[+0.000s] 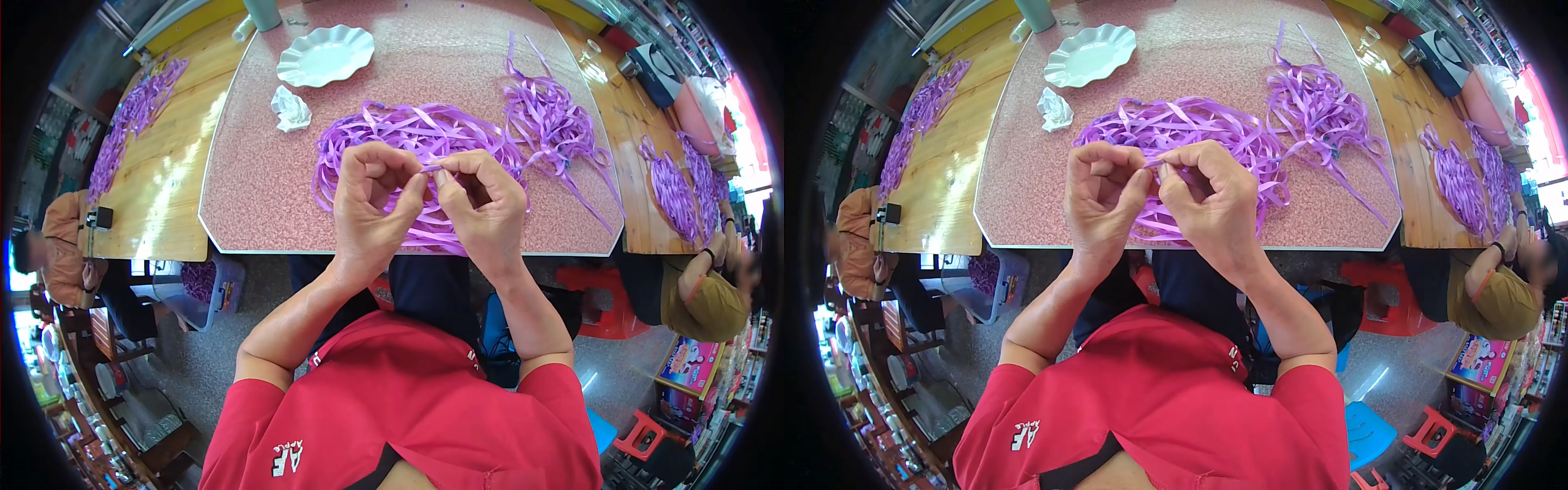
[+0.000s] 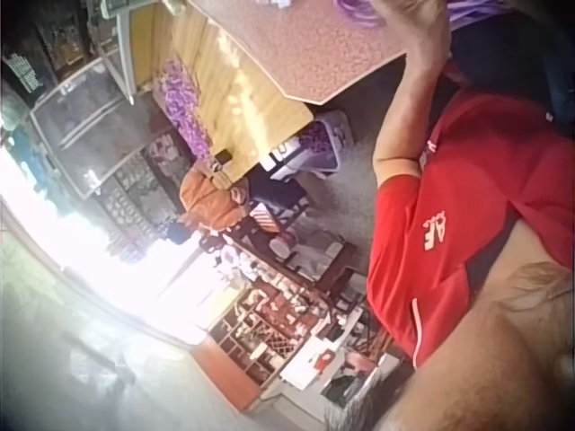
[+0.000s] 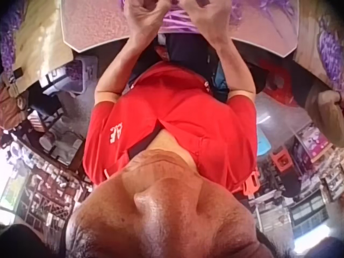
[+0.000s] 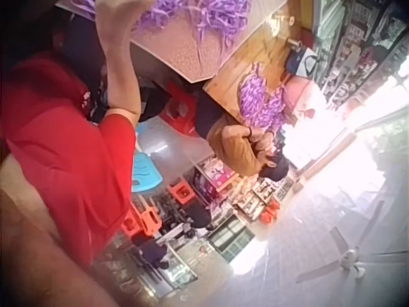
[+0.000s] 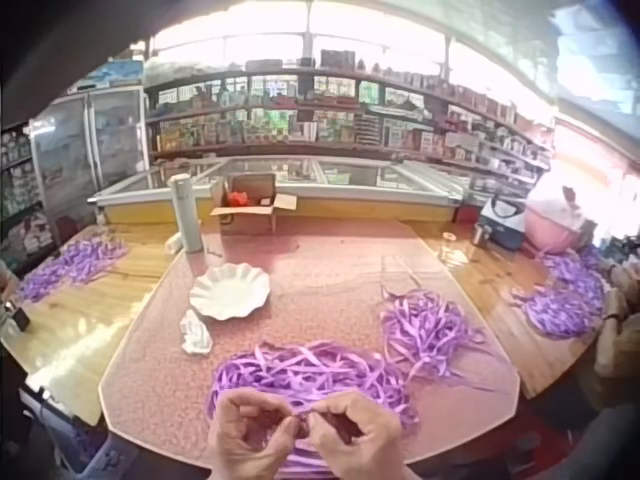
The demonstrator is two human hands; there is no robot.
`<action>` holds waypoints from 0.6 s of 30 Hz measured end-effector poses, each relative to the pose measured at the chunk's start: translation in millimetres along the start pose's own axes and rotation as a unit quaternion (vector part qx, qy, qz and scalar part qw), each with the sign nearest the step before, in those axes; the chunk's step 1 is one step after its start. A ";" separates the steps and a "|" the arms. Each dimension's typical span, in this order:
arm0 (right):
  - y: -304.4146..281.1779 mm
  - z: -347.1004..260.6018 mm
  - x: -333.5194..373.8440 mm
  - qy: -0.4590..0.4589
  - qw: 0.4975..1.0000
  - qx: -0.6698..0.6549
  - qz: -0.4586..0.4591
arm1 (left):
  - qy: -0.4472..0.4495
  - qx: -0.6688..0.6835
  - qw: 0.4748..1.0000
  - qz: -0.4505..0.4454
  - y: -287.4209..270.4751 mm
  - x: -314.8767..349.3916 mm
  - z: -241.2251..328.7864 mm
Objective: Untying and sorting purple plastic ribbons on a table.
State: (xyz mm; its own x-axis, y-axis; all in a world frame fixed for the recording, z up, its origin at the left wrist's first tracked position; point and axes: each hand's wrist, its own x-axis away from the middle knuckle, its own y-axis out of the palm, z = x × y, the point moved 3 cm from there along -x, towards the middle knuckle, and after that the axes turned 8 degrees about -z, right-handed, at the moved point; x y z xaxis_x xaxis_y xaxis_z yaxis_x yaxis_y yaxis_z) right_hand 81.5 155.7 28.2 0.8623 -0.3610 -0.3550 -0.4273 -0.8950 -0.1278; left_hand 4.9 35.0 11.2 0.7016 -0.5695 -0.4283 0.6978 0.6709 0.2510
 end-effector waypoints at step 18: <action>0.7 11.3 -3.8 -0.063 0.995 0.063 0.041 | -0.146 0.004 0.989 -0.023 -3.8 0.6 -4.9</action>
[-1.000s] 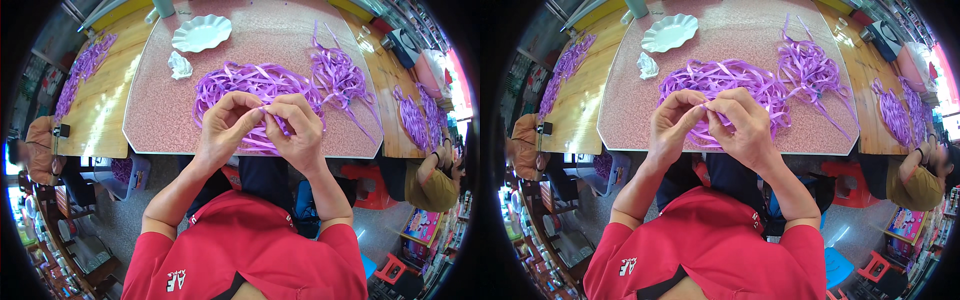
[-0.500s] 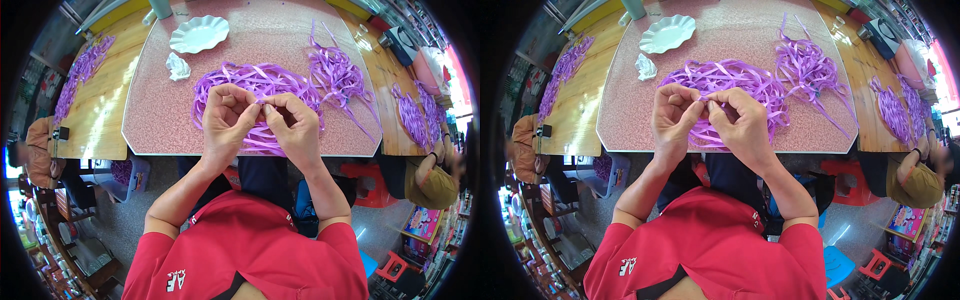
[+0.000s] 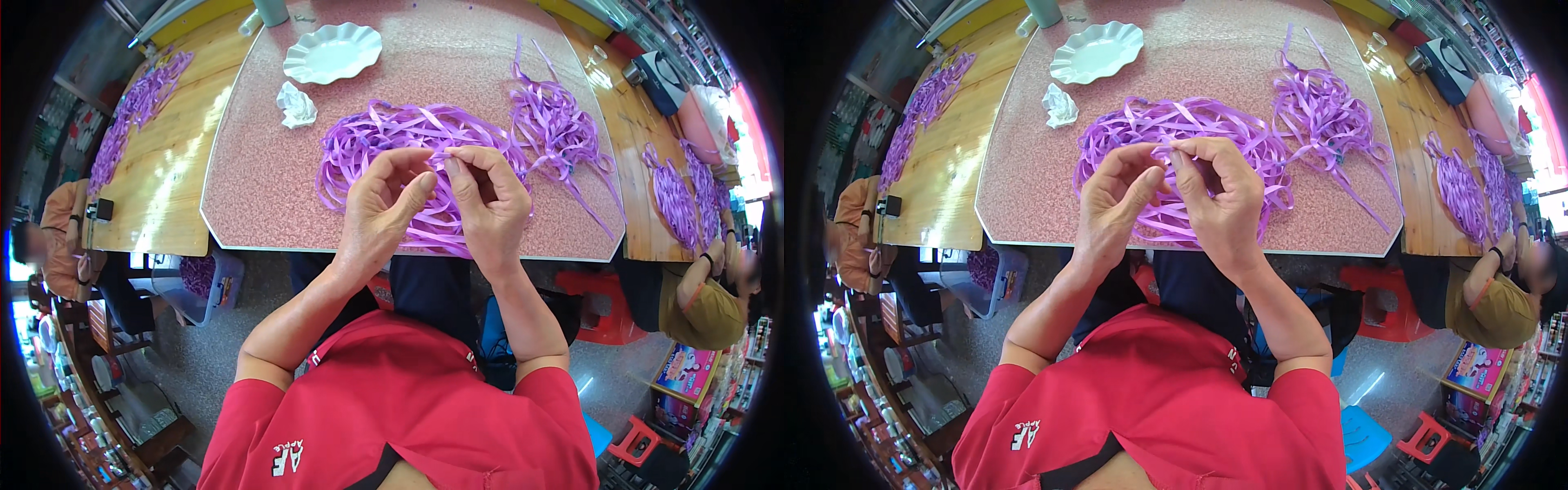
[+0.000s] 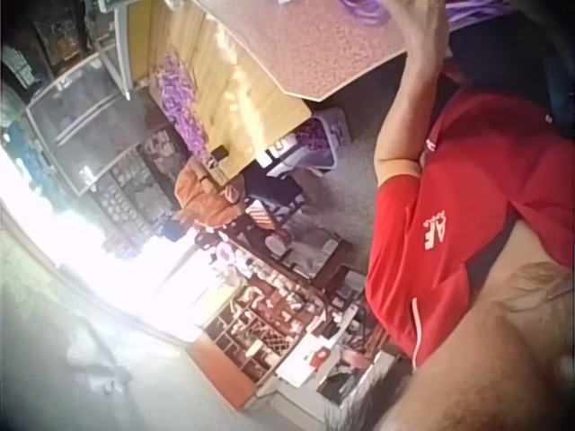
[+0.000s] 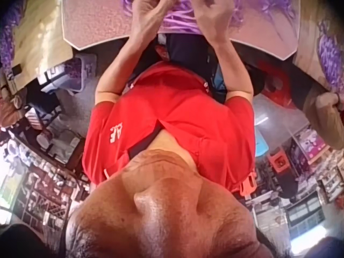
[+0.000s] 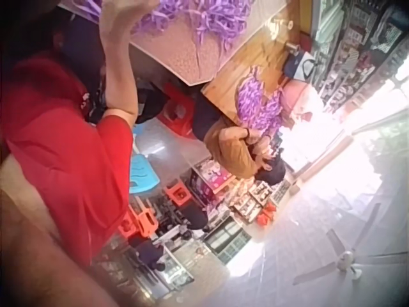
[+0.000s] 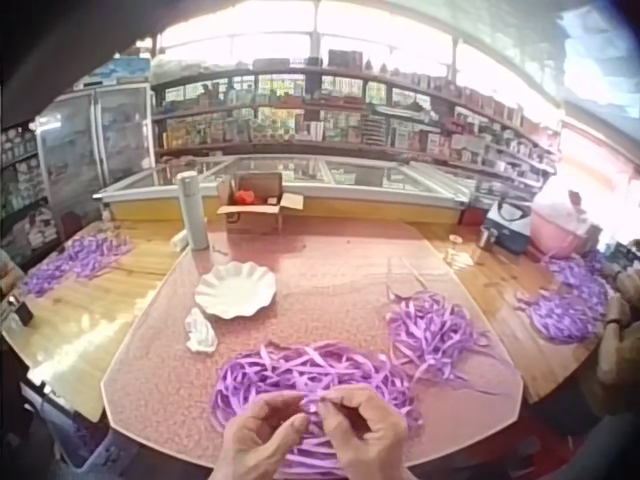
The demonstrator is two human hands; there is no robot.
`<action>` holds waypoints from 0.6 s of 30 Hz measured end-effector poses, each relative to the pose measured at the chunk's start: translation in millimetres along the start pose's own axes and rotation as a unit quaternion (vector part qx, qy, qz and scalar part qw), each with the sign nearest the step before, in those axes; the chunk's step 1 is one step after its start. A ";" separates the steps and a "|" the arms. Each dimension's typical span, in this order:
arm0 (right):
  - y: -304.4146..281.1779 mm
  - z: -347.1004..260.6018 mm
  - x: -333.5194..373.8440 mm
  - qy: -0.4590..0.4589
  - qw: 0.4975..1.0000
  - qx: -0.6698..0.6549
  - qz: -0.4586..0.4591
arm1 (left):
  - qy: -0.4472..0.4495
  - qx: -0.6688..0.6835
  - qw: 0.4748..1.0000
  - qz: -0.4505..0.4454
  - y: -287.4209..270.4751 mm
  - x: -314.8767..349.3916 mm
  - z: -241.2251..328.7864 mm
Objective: Untying and sorting purple plastic ribbons on a table.
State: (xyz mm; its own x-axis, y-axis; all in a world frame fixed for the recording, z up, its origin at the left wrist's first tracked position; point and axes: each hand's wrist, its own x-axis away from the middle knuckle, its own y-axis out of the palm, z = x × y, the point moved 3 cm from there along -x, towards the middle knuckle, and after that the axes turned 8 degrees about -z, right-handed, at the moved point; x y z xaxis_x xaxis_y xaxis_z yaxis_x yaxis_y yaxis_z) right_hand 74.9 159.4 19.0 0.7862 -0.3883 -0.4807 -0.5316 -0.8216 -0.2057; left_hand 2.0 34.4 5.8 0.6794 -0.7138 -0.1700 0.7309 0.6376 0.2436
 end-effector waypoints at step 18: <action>0.7 -6.0 -3.5 0.117 0.949 -0.265 -0.127 | -0.088 0.085 0.986 -0.112 -18.0 -13.9 -1.6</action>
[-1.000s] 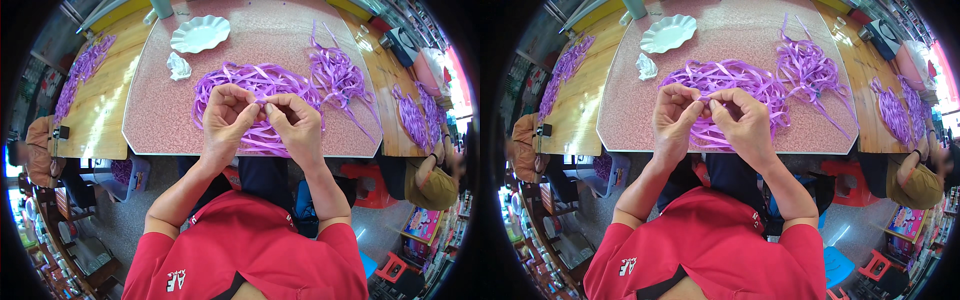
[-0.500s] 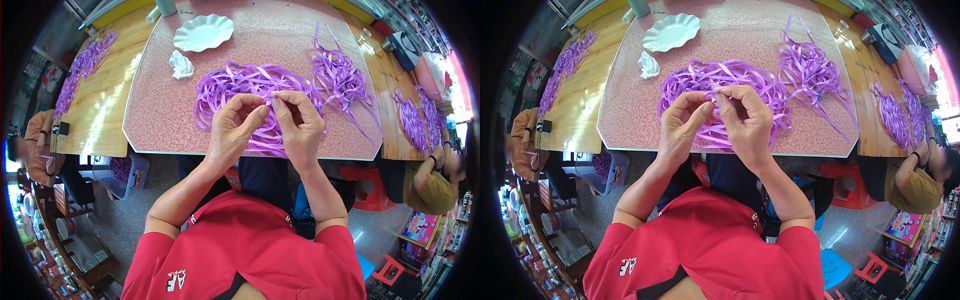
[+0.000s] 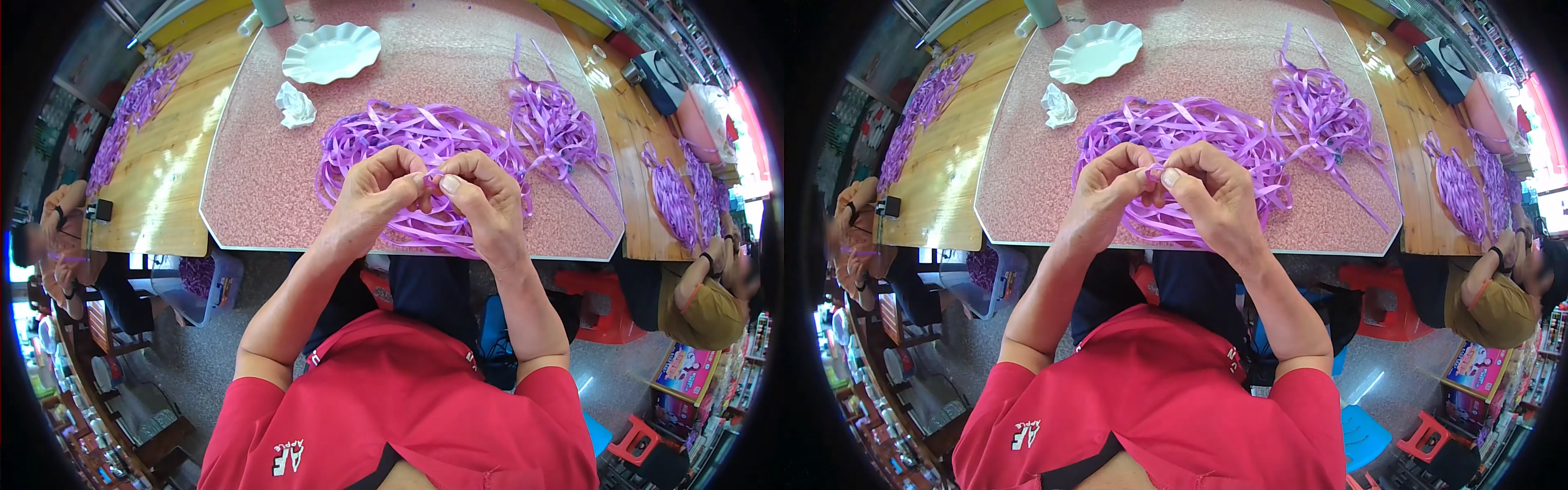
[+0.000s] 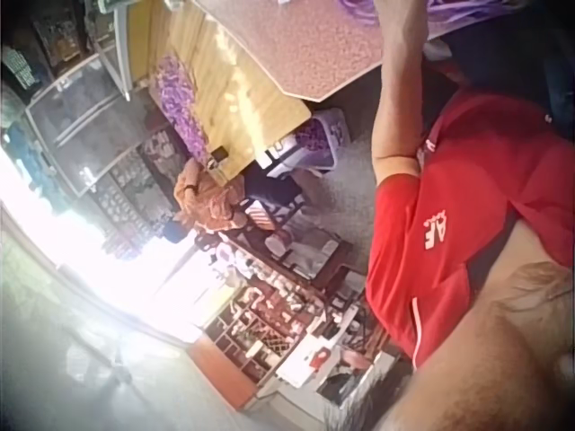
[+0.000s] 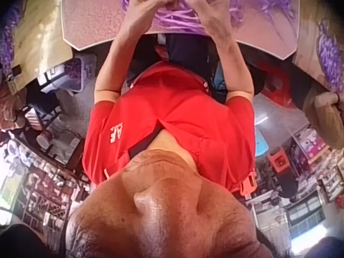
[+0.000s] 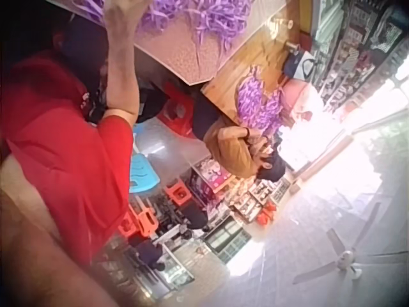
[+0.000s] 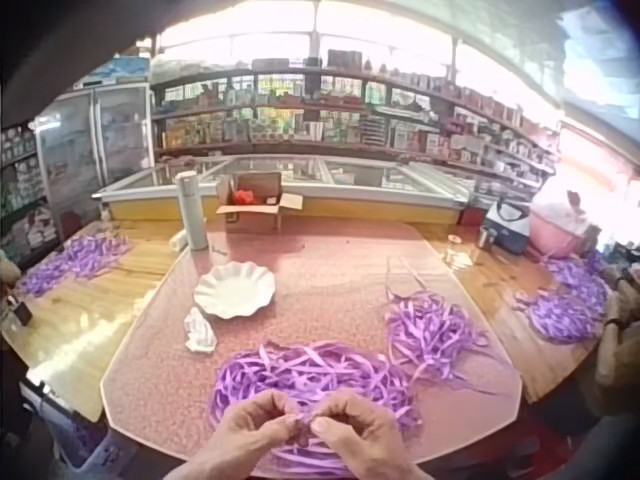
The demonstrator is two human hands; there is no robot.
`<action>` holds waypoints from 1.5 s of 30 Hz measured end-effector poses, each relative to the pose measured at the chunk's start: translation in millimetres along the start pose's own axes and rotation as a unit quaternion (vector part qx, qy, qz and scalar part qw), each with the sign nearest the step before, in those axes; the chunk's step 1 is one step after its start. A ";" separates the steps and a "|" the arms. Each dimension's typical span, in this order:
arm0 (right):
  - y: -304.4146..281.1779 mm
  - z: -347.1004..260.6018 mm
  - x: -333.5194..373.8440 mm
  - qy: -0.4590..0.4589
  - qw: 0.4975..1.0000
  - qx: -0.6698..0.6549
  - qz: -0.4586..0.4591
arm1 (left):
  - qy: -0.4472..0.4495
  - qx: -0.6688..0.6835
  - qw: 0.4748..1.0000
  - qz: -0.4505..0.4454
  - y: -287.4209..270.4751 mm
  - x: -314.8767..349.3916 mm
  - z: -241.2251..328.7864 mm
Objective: Untying and sorting purple plastic ribbons on a table.
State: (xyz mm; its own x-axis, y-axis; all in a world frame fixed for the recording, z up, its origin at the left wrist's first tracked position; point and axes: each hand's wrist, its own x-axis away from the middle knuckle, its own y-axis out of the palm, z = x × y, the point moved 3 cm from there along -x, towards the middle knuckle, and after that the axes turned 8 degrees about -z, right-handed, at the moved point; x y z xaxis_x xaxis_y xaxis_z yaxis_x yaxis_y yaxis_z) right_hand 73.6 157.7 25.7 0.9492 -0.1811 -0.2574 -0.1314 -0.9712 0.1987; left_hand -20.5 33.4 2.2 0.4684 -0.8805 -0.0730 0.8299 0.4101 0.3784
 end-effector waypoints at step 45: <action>-12.0 5.8 1.7 0.116 0.989 0.089 0.023 | 0.364 -0.536 0.762 0.018 7.2 -2.0 16.0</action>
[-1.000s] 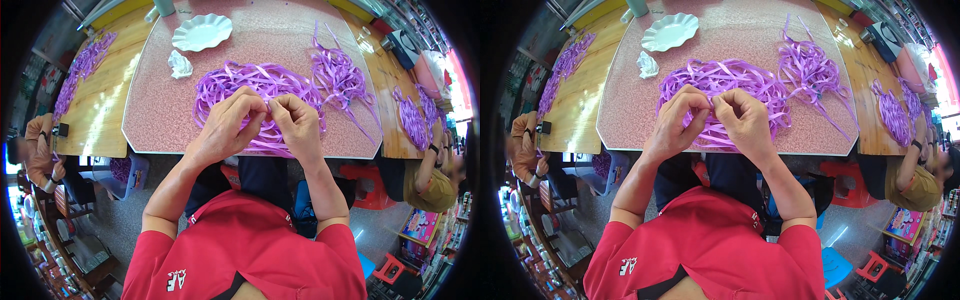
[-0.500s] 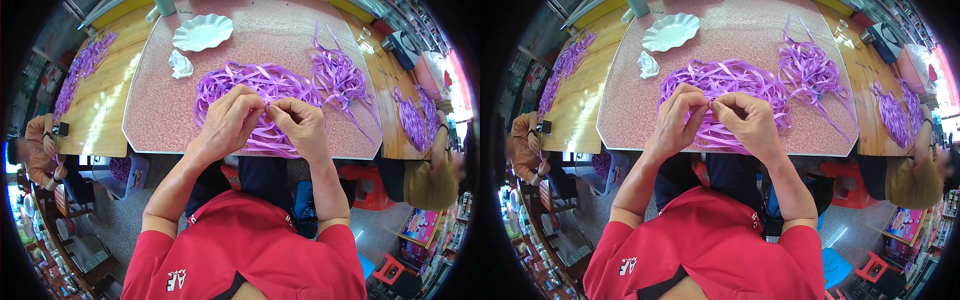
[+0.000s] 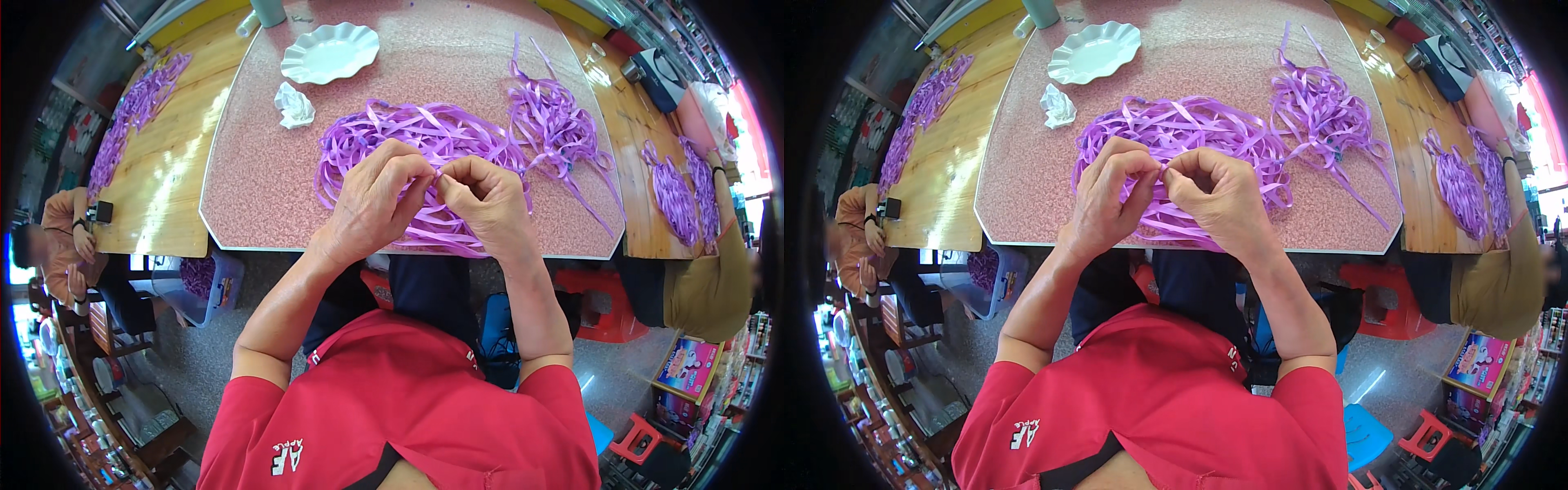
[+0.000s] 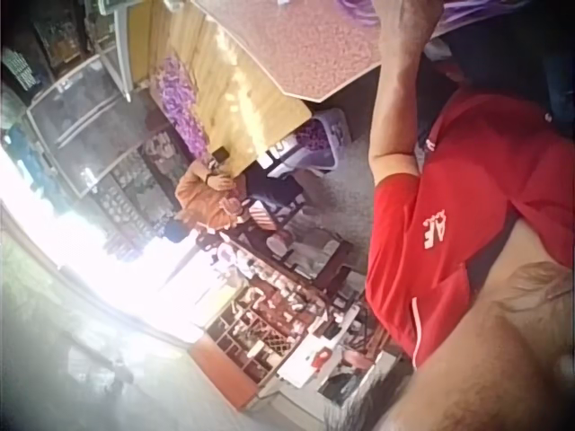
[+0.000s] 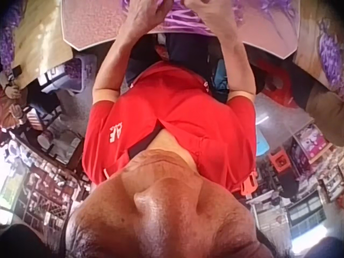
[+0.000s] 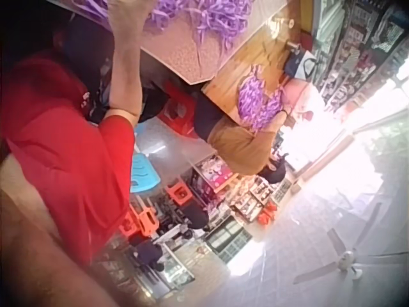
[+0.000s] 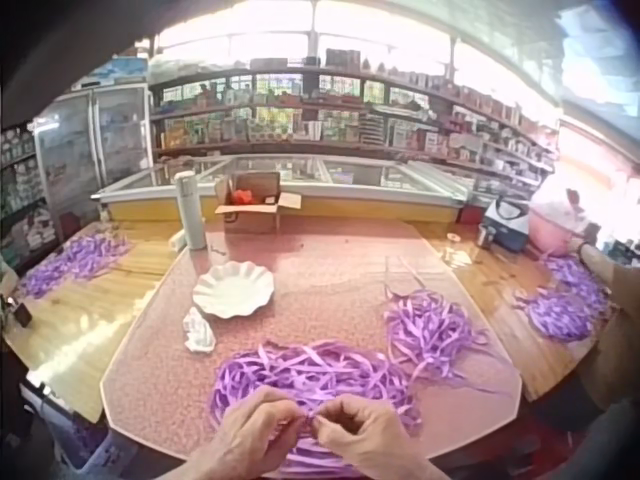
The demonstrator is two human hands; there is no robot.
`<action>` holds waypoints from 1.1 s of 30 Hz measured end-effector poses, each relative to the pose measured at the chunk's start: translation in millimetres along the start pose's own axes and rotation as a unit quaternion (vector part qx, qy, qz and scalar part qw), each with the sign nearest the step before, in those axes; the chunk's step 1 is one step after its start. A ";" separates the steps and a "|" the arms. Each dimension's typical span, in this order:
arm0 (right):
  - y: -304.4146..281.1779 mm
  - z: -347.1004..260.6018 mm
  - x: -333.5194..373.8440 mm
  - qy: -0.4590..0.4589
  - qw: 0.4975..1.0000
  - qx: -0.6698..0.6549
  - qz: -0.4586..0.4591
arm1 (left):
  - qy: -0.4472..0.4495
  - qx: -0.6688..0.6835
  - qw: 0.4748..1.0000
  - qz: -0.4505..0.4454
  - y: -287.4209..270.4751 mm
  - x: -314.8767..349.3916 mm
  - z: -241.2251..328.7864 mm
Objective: Untying and sorting purple plastic ribbons on a table.
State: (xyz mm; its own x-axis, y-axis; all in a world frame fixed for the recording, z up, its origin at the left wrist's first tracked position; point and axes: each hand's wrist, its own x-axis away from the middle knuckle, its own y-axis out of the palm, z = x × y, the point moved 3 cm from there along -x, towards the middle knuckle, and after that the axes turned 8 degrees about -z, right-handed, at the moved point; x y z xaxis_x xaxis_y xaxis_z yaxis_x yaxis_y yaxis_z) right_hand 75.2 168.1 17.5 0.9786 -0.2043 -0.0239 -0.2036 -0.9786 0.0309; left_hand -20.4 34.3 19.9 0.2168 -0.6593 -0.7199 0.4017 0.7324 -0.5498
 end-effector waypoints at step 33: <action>5.8 10.1 1.9 0.044 0.952 -0.296 -0.064 | -0.171 0.327 0.929 0.040 8.1 11.0 9.0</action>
State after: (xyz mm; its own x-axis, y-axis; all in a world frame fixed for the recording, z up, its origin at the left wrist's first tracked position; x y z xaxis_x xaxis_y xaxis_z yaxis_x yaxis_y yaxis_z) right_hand 75.6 161.8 7.5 0.9982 -0.0566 0.0176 -0.0560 -0.8043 0.5916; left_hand -6.7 31.4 11.4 0.4943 -0.7043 -0.5096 0.8021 0.5955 -0.0449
